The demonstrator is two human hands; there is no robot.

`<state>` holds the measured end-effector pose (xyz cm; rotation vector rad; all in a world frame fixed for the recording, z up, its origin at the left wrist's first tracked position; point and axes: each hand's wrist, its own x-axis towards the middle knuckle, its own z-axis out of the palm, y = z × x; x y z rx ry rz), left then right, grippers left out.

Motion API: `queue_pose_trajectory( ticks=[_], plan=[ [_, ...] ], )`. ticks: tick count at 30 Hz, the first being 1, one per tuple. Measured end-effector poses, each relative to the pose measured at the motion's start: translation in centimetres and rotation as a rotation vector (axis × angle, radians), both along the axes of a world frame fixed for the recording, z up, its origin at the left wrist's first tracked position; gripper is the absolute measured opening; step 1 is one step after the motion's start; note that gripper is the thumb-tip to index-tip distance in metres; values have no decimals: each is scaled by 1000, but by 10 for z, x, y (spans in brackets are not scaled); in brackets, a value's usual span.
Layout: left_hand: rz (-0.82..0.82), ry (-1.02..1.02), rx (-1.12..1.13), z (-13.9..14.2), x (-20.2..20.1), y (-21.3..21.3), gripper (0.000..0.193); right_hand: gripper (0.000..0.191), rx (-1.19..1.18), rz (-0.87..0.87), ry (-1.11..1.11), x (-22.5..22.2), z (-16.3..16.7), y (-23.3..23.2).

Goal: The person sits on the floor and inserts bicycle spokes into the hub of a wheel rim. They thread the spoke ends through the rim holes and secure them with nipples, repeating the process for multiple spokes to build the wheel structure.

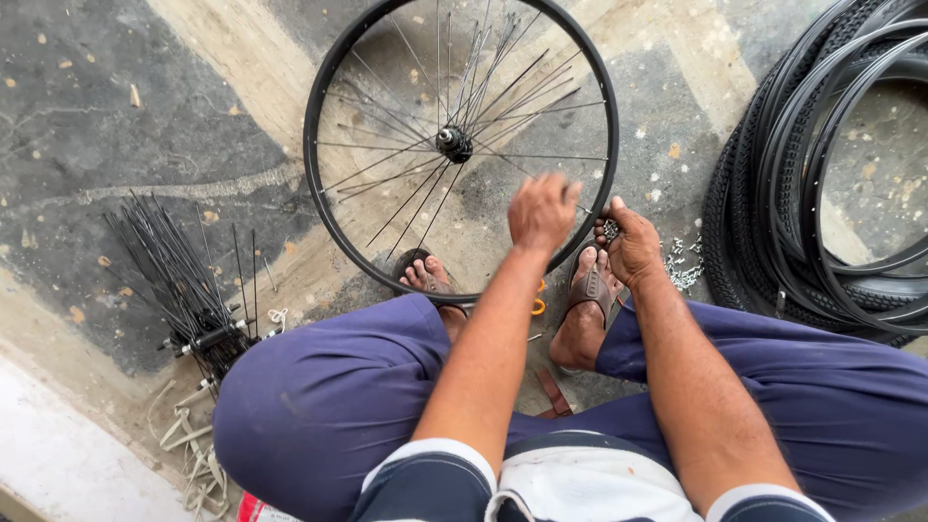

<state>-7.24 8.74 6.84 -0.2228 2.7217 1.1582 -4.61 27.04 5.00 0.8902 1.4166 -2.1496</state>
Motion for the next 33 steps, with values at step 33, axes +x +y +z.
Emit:
queue_pose_trajectory(
  ticks=[33],
  plan=[
    [-520, -233, -66, -7, -28, 7, 35, 26, 151, 44, 40, -5, -14, 7]
  ],
)
